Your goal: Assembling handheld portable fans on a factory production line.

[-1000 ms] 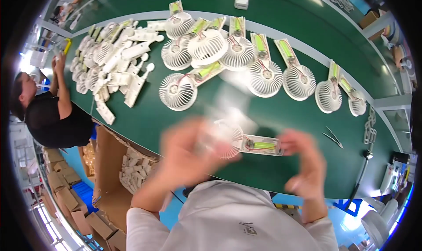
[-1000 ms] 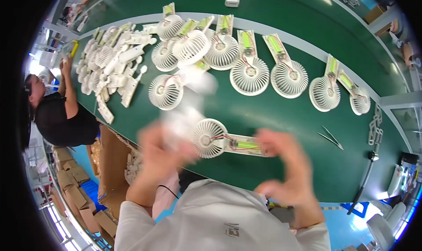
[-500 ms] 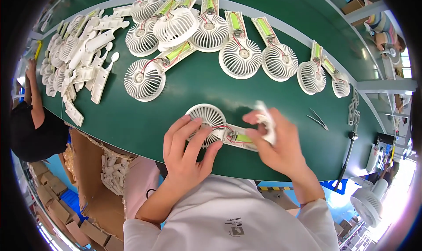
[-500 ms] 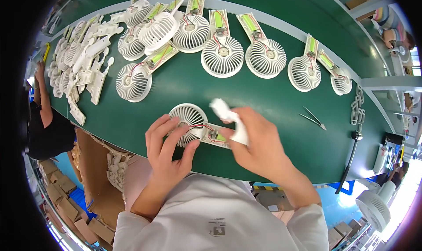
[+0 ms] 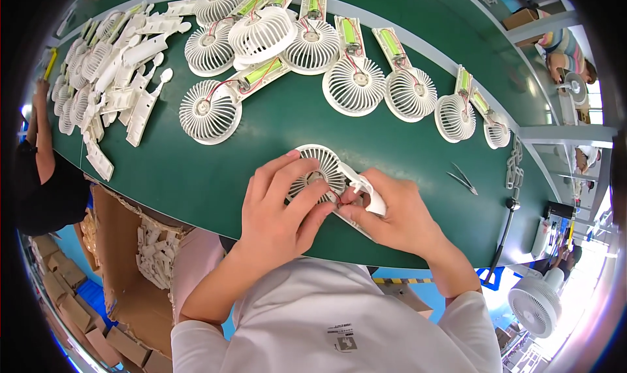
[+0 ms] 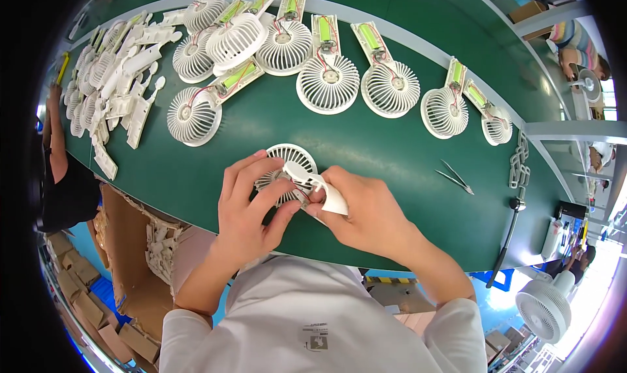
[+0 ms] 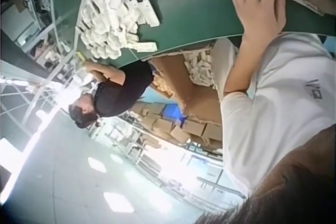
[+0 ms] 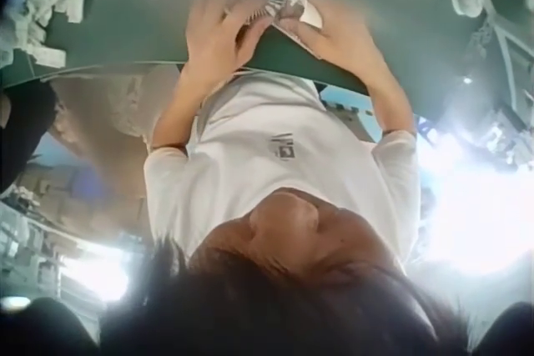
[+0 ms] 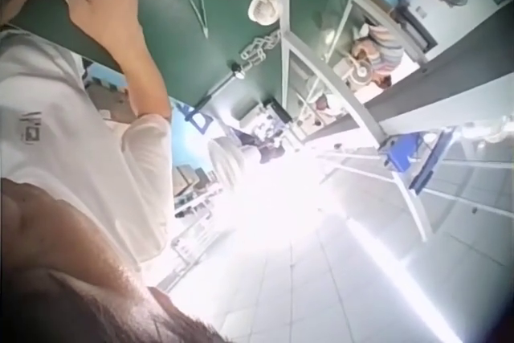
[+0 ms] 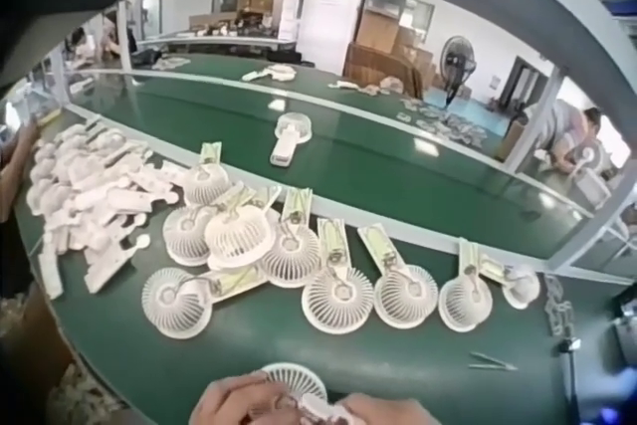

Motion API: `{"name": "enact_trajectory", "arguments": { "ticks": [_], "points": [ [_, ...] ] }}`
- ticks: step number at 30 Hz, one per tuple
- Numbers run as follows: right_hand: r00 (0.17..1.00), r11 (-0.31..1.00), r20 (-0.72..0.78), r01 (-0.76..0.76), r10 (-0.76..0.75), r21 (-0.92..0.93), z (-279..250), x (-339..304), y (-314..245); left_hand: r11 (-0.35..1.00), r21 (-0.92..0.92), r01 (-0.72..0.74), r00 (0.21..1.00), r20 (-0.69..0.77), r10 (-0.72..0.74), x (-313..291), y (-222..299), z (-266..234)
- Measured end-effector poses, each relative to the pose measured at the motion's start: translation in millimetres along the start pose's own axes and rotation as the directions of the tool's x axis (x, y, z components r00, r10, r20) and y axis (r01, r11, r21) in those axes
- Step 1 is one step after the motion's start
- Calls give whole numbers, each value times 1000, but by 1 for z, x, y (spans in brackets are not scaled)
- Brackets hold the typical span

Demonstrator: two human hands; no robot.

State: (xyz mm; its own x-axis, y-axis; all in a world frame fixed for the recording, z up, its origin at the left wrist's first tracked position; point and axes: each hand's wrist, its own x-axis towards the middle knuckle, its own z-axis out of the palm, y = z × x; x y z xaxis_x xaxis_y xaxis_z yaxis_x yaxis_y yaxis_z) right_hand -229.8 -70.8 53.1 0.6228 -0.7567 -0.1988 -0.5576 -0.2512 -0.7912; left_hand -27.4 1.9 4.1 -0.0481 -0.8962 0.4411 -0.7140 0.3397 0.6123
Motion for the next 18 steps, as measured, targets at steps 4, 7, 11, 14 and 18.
{"name": "enact_trajectory", "arguments": {
  "ticks": [4,7,11,14,18],
  "points": [
    [990,971,-1,-137,140,194,2,5,4,999,-45,-2,1000,29,3,6,-6,-6],
    [992,945,9,-120,123,303,-1,7,7,995,-95,-43,997,67,49,9,-9,-7],
    [986,977,120,-137,118,161,-5,10,5,994,-55,-99,991,83,104,1,-15,1],
    [993,977,-43,-119,113,-175,2,6,-8,981,95,-167,983,92,158,-11,-9,5],
    [983,964,-17,-181,181,-193,-2,12,-13,974,172,-147,974,195,112,-25,0,6]
  ]
}}
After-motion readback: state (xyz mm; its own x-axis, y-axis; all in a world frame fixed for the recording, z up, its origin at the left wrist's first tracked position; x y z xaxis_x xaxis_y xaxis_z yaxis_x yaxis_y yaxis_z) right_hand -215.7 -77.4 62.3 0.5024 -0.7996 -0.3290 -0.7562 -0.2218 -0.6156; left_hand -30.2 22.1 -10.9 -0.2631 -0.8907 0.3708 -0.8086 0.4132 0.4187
